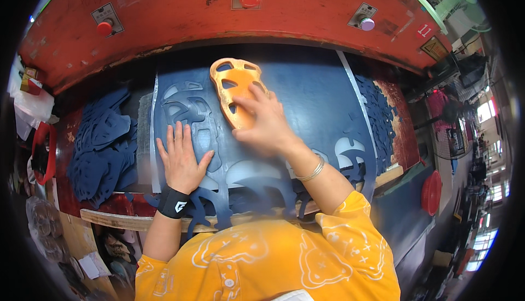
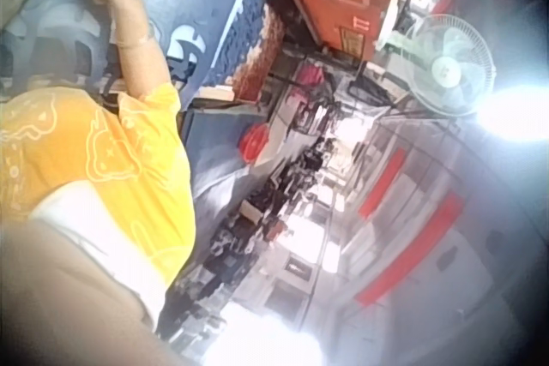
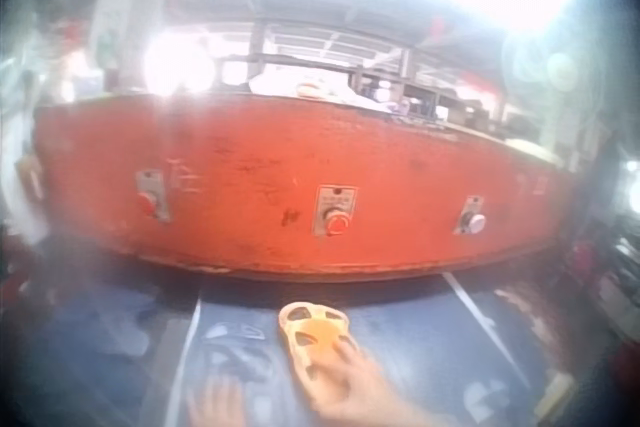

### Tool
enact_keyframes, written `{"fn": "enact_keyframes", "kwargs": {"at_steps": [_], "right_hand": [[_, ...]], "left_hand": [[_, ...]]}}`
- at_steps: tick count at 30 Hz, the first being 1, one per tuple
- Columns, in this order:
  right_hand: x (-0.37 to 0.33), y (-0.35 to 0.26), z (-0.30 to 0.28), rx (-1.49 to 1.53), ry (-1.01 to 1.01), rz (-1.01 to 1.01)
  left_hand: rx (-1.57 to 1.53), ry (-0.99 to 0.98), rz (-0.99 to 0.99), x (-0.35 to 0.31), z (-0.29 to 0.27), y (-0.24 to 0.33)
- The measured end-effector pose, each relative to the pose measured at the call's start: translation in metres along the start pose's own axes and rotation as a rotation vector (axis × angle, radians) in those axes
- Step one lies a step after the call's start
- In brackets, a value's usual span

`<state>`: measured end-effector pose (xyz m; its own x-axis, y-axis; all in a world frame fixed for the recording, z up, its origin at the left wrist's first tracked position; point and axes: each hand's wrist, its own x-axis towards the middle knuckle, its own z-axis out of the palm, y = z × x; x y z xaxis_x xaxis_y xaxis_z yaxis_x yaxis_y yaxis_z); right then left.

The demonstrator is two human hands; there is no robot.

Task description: The person places a blue rubber sheet on a red hydraulic press, aligns it, and presses it using a wooden squeegee. They remove the pressed sheet, peel off cut-out shapes, and repeat the process with additional sheets.

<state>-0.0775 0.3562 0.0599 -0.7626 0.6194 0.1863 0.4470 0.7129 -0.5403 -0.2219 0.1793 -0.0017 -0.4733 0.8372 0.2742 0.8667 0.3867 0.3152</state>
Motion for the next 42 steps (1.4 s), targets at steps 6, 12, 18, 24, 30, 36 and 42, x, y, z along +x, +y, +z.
{"fn": "enact_keyframes", "kwargs": {"at_steps": [6,12,18,24,30,36,42], "right_hand": [[0.005,-0.004,0.013,-0.248,-0.058,0.023],[0.023,0.022,-0.019,0.085,-0.158,0.032],[0.019,0.087,-0.075,0.046,0.331,0.107],[0.088,0.161,-0.153,-0.219,1.164,0.164],[0.165,0.206,-0.204,-0.348,1.249,0.231],[0.100,0.190,-0.187,-0.032,1.131,0.081],[-0.008,0.127,-0.111,-0.159,-0.020,-0.002]], "left_hand": [[-0.035,-0.031,0.005,0.009,-0.001,-0.001],[-0.456,-0.057,-0.009,0.032,-0.021,-0.016],[-1.257,-0.444,-0.346,0.013,-0.064,0.007],[-0.633,0.080,0.203,0.027,0.009,0.061],[-0.529,0.053,0.235,0.066,0.041,0.052],[-0.508,0.091,0.161,0.114,0.032,0.057],[-0.302,0.002,0.112,0.129,0.023,0.062]]}}
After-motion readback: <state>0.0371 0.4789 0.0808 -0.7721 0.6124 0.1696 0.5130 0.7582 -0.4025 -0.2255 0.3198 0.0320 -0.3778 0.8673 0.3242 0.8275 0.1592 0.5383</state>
